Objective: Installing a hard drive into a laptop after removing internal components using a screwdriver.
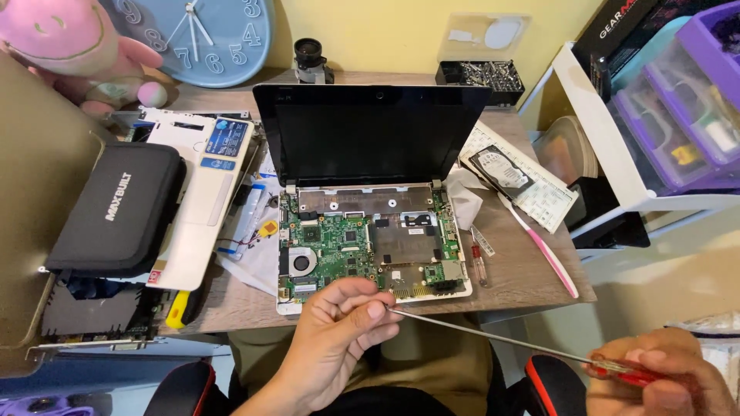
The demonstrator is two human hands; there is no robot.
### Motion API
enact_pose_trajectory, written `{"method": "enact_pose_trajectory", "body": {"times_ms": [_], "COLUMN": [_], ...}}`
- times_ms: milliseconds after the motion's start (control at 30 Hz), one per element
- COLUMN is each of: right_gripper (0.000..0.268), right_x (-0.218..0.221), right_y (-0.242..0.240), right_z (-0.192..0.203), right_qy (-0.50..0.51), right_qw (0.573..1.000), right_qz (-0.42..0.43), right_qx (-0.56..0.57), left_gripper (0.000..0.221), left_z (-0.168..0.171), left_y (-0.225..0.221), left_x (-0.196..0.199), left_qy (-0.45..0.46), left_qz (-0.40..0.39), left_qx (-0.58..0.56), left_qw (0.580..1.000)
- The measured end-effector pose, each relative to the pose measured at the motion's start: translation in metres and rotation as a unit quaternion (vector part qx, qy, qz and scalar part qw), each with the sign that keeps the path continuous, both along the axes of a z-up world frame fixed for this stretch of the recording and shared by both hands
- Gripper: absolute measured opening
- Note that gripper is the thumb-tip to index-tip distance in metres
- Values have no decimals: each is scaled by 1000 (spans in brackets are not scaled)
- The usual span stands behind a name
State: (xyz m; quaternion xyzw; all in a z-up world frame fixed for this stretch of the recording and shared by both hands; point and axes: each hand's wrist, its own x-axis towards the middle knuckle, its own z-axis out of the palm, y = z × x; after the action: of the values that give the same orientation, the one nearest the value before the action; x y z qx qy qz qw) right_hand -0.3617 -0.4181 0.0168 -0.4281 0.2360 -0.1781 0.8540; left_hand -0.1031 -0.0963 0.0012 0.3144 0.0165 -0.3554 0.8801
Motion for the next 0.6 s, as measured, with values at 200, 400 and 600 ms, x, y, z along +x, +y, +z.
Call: {"method": "enact_pose_trajectory", "body": {"times_ms": [200,400,600], "right_gripper": [19,25,34], "right_x": [30,3,45], "right_y": [59,-65,31], "right_z": [33,-28,23], "right_qy": [-52,-15,-148], "right_qw": [944,972,758], "right_qz": [-39,148,57], "right_qx": [-324,-179,-633], "left_gripper": [24,22,24], "left_z": [1,6,2], "left_y": [-1,-1,-3], "left_x": [0,2,5], "left_qy": [12,-11,-12], "left_qz": [0,41,90], "left_qx": [-3,2,28], "left_qw": [1000,999,995]}}
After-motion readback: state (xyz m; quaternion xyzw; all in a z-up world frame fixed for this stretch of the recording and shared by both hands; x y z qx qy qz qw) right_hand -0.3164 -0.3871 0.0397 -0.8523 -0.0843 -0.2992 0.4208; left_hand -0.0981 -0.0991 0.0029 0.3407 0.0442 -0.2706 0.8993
